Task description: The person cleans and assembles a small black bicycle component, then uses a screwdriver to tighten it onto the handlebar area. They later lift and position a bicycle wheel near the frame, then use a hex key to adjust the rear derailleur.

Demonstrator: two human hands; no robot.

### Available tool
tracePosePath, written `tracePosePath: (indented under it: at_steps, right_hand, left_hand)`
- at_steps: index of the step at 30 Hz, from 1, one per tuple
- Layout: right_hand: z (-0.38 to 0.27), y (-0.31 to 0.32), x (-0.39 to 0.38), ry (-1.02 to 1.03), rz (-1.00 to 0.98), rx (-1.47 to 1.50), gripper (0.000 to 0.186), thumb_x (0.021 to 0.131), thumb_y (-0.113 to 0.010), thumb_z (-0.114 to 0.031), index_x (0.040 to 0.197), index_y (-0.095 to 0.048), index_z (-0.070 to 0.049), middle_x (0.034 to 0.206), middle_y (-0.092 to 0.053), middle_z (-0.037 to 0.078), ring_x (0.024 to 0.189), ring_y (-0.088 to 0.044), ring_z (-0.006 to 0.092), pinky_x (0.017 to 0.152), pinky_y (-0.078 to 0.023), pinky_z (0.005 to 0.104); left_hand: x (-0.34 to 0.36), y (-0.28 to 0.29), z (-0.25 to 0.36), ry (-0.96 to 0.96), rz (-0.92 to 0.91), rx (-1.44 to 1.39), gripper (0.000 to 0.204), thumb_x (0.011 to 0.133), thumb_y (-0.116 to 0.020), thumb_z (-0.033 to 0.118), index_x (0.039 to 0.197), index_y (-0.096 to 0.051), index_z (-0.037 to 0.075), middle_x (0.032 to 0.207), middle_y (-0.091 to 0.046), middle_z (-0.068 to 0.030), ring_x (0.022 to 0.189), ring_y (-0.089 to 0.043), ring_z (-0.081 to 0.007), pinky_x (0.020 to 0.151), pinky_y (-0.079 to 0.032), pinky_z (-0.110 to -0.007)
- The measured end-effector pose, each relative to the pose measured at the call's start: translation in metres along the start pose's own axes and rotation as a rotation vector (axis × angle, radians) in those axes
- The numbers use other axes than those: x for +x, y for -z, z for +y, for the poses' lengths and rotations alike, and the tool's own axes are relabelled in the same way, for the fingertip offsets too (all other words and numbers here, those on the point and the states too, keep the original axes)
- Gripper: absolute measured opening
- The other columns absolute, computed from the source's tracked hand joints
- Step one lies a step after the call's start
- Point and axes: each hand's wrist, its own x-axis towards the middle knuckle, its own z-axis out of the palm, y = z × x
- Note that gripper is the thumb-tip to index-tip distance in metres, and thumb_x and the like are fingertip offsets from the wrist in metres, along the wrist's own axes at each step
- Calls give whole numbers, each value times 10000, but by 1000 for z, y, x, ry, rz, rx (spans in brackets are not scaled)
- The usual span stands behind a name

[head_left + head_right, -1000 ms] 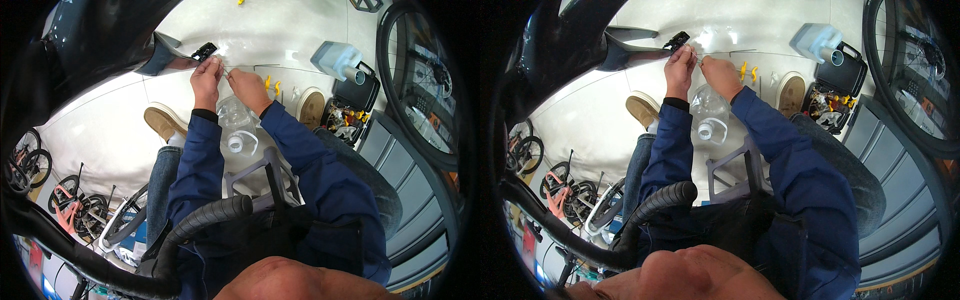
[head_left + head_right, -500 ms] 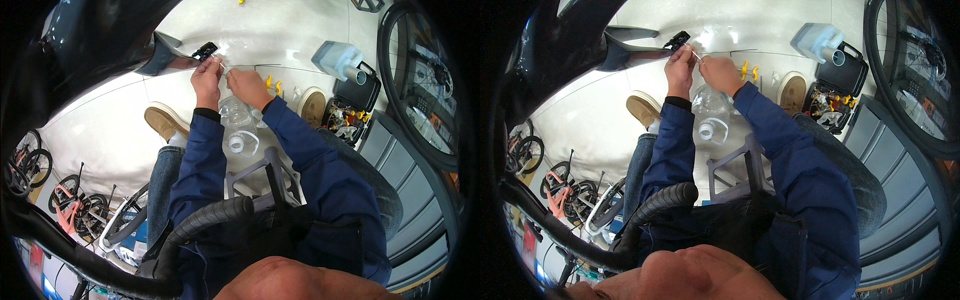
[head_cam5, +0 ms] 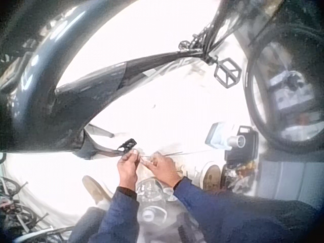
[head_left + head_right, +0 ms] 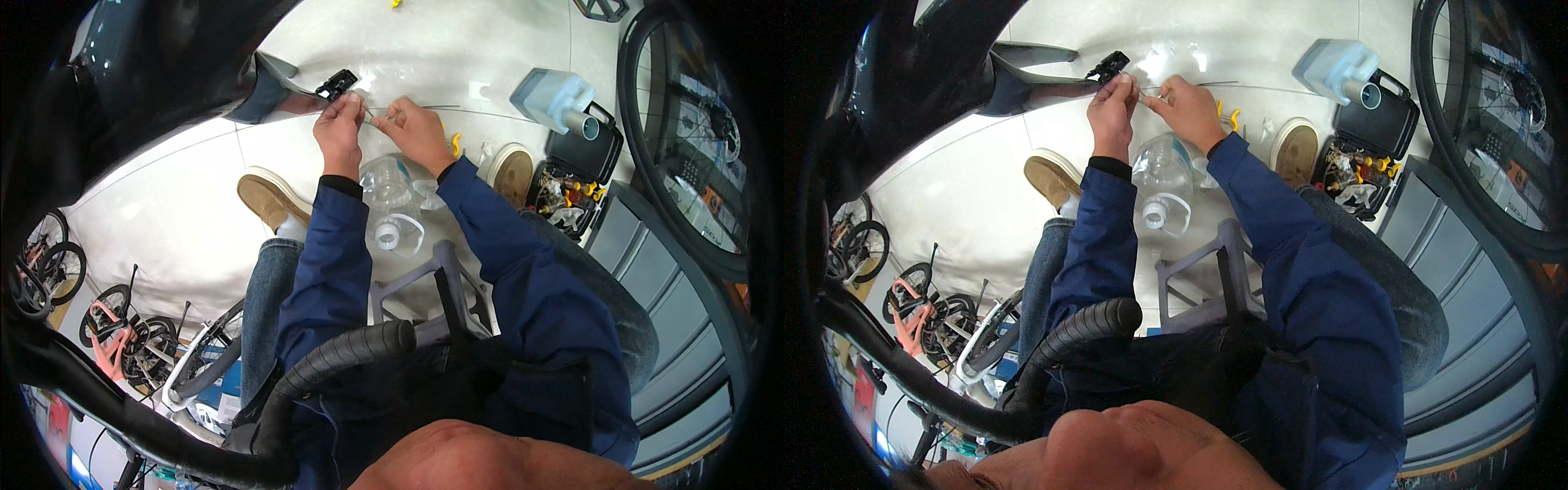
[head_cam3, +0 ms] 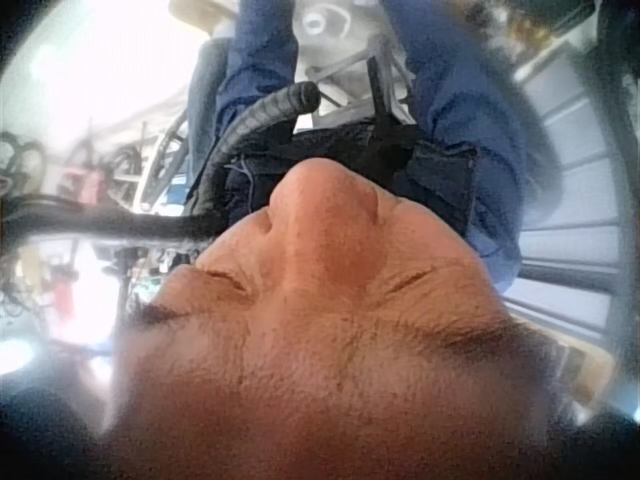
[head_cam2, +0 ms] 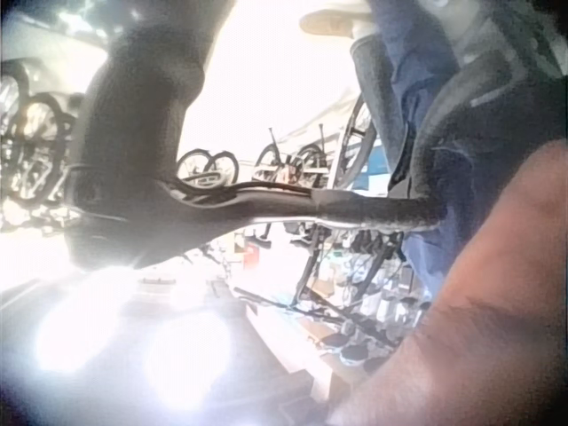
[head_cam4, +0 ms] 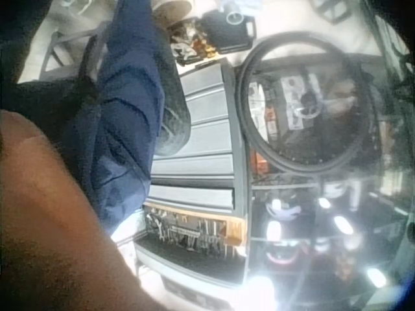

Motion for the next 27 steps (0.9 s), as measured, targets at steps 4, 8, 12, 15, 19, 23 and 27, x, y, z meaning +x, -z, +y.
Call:
tracePosePath:
  at_steps: [4,8,12,15,19,23,27]
  right_hand:
    - [-26,3,10,326,38,-454,298,922,-683,-377,838,-749,-98,695,-709,96,654,-718,305,568,-540,429]
    - [-39,-11,21,354,-24,-684,255,906,-644,-258,725,-755,-117,698,-721,103,643,-726,303,548,-548,432]
    - [-38,-19,25,350,-61,-658,185,873,-626,-174,746,-733,-92,731,-731,135,660,-733,328,550,-565,460]
    - [-34,-23,27,337,-36,-610,178,885,-621,-184,775,-719,-82,709,-723,137,638,-728,331,550,-567,475]
    - [-24,-24,33,360,-46,-537,162,891,-617,-178,819,-703,-61,747,-727,162,685,-729,355,599,-575,487]
    - [-17,-10,37,477,-120,-440,173,890,-618,-167,811,-720,-52,786,-730,188,744,-734,369,651,-588,477]
    - [-32,-2,39,368,-233,-528,226,905,-623,-229,815,-731,-52,823,-735,192,777,-727,387,674,-583,495]
  left_hand:
    - [1,1,-2,1,19,-4,143,952,-754,66,1064,-688,6,969,-740,-96,812,-700,-179,748,-588,-287]
    - [3,2,-2,-4,20,3,152,920,-774,41,1042,-710,-24,927,-735,-77,781,-678,-151,723,-566,-276]
    - [3,1,-2,-2,20,4,147,919,-776,39,1036,-713,-23,932,-741,-86,781,-682,-157,729,-572,-284]
    - [3,1,-3,6,36,2,148,917,-777,39,1033,-715,-27,932,-743,-89,780,-682,-159,729,-573,-288]
    - [5,3,-4,-3,31,0,153,914,-780,39,1035,-716,-28,932,-745,-90,791,-686,-160,738,-570,-284]
    - [6,4,-4,-8,8,31,149,919,-779,60,1032,-718,-15,934,-746,-80,787,-680,-148,715,-544,-260]
    - [4,6,4,96,-29,-2,150,938,-759,87,1066,-720,18,946,-736,-50,785,-659,-130,713,-523,-254]
